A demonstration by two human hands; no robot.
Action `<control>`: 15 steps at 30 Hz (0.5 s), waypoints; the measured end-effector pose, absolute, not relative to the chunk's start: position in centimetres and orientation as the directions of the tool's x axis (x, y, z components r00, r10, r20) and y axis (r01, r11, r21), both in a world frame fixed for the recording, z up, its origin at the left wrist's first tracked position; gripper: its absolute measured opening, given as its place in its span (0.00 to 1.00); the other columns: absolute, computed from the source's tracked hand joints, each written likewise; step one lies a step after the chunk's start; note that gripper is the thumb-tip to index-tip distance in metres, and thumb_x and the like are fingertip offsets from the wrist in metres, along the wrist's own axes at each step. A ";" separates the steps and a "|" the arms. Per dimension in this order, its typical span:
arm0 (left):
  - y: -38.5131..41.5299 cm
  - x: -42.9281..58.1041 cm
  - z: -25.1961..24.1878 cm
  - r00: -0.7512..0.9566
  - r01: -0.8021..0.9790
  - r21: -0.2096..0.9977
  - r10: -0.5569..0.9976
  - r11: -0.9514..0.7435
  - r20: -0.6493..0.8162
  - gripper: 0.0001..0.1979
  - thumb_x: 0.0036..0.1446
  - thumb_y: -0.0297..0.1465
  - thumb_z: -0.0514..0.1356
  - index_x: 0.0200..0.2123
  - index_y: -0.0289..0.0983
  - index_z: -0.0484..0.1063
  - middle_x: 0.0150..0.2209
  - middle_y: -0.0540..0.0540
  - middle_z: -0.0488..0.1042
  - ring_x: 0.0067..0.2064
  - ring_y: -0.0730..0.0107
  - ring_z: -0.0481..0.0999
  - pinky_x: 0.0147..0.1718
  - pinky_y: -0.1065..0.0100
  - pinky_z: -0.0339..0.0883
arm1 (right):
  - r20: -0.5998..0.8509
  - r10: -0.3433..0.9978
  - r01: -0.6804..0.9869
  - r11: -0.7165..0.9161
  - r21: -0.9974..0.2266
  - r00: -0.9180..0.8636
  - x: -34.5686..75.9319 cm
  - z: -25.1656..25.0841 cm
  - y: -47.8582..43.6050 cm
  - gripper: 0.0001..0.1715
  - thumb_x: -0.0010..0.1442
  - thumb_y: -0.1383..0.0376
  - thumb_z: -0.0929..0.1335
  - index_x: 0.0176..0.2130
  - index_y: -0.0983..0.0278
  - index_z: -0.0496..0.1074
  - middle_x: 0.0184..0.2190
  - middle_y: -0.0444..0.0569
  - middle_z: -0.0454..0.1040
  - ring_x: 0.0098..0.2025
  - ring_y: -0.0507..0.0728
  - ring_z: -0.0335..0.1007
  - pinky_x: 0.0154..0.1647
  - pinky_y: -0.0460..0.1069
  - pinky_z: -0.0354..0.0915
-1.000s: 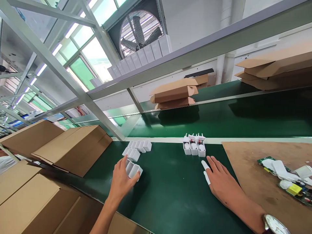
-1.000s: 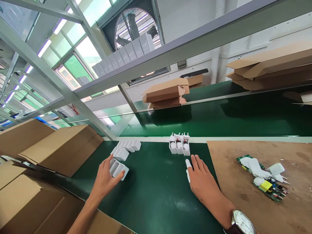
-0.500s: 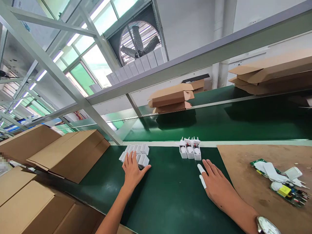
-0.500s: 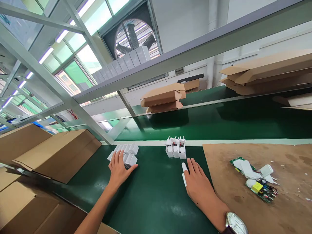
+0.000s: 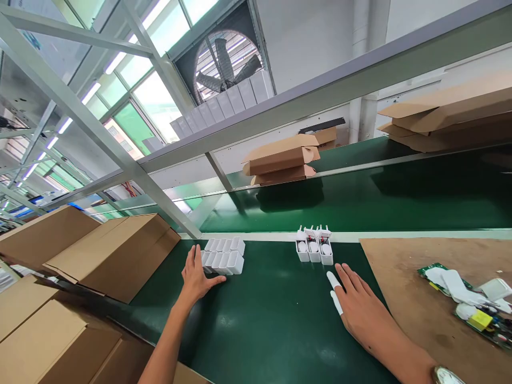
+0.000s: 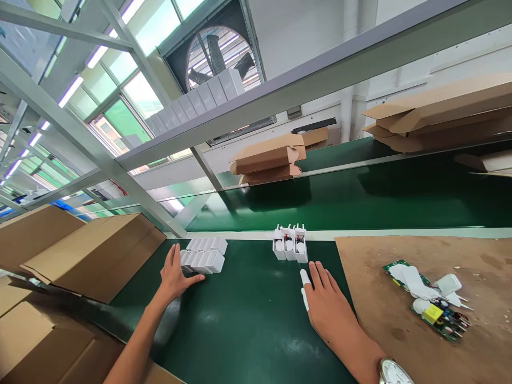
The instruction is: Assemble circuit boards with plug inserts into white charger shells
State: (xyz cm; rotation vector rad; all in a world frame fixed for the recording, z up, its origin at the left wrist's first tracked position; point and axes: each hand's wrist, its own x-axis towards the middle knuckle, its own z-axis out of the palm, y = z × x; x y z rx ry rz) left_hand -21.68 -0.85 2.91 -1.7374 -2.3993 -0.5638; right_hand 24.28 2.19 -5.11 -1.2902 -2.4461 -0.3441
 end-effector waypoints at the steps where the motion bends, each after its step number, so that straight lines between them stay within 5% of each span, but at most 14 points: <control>1: -1.0 -22.5 3.1 -0.358 0.918 0.270 0.899 0.290 0.251 0.69 0.41 0.59 0.67 0.74 0.34 0.35 0.73 0.26 0.43 0.74 0.30 0.46 0.66 0.34 0.51 | 0.414 0.745 0.830 0.555 0.052 -0.524 24.3 -5.3 2.2 0.19 0.61 0.70 0.61 0.45 0.66 0.78 0.61 0.62 0.72 0.65 0.70 0.66 0.61 0.64 0.68; 7: 0.2 -24.8 3.1 -0.369 0.813 0.519 0.923 0.264 0.108 0.72 0.39 0.60 0.68 0.74 0.31 0.32 0.72 0.25 0.48 0.73 0.32 0.50 0.67 0.39 0.54 | 0.395 0.745 0.831 0.548 0.095 -0.537 24.4 -5.6 2.2 0.19 0.59 0.70 0.62 0.44 0.66 0.78 0.60 0.63 0.72 0.65 0.71 0.65 0.60 0.64 0.68; 15: 1.0 -24.4 3.1 -0.364 0.783 0.581 0.921 0.224 0.135 0.72 0.36 0.58 0.69 0.73 0.29 0.37 0.71 0.24 0.50 0.73 0.35 0.51 0.69 0.41 0.50 | 0.429 0.751 0.837 0.547 0.021 -0.502 24.3 -5.1 1.9 0.19 0.60 0.70 0.62 0.47 0.66 0.77 0.62 0.62 0.71 0.66 0.70 0.63 0.63 0.63 0.66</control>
